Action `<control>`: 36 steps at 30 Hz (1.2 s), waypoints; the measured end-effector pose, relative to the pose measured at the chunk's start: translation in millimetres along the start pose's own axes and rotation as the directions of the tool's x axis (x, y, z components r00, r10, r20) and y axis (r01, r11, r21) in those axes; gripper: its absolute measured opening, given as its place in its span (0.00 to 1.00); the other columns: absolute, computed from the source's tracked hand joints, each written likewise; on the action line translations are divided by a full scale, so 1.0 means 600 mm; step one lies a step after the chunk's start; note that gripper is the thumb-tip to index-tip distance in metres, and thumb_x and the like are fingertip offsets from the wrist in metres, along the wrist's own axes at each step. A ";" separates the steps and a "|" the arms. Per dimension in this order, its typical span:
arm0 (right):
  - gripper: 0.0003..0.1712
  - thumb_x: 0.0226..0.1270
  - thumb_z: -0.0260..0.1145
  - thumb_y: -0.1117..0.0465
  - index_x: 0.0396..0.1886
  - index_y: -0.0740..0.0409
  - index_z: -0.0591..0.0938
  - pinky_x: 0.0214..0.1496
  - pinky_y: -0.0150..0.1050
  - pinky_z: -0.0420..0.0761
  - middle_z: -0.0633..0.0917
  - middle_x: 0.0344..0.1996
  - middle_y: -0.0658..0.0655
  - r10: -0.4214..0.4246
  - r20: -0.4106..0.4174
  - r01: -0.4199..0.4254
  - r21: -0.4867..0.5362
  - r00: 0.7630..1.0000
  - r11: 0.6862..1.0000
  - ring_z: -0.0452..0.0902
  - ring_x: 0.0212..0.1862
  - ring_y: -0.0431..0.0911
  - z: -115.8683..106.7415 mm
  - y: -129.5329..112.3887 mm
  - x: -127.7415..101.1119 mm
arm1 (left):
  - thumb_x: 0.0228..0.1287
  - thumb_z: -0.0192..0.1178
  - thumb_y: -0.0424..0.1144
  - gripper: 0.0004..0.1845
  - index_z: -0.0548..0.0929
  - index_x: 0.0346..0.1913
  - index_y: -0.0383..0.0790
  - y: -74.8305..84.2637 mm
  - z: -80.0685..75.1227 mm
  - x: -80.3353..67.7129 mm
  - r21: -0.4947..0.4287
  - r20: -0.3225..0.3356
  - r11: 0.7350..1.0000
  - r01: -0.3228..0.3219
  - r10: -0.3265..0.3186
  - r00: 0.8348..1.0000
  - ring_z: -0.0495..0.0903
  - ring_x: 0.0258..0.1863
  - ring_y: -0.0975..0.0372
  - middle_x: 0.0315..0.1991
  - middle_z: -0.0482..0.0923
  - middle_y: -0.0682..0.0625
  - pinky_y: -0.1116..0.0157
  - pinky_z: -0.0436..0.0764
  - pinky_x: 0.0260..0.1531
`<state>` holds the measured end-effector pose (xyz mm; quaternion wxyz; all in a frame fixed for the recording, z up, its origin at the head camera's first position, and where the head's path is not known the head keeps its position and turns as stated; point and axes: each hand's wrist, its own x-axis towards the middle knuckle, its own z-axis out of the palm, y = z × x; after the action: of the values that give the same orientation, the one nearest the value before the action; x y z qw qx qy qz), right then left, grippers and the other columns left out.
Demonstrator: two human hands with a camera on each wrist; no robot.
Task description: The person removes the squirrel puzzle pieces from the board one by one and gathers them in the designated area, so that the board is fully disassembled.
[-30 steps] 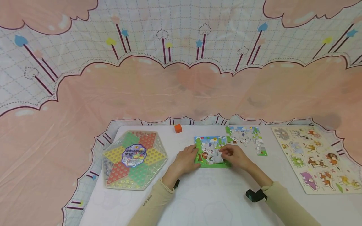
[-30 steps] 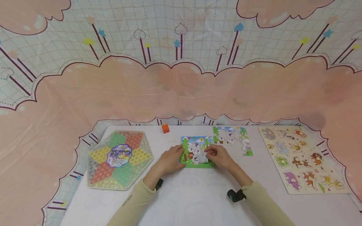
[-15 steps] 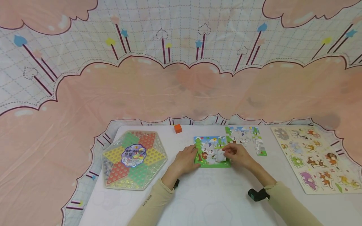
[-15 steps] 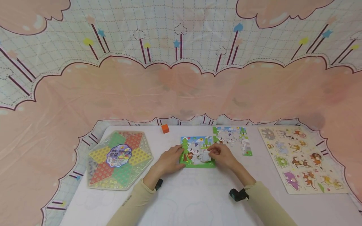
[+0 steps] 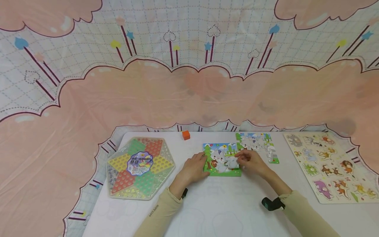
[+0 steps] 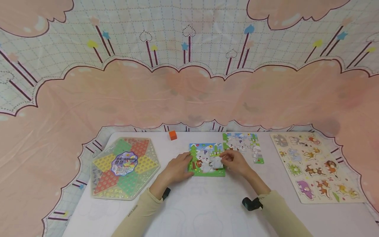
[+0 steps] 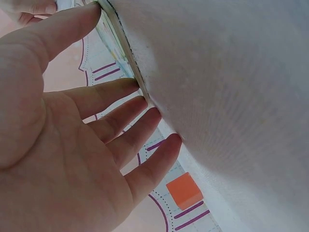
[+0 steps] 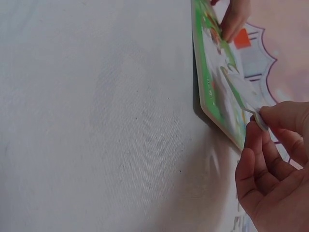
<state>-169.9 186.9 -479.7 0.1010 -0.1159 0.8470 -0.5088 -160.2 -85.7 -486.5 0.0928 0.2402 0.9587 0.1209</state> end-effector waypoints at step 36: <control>0.12 0.65 0.66 0.70 0.47 0.71 0.82 0.27 0.37 0.81 0.84 0.33 0.61 0.042 -0.060 -0.045 -0.044 0.997 0.998 0.78 0.31 0.50 -0.052 0.034 -0.005 | 0.64 0.65 0.51 0.36 0.70 0.69 0.33 0.002 -0.001 -0.001 -0.010 0.004 1.000 0.003 -0.003 1.000 0.65 0.68 0.51 0.70 0.65 0.42 0.51 0.73 0.59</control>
<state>-178.1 223.2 -482.9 0.0843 -0.0846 0.8634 -0.4902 -159.4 -85.2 -485.6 0.0962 0.2383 0.9583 0.1250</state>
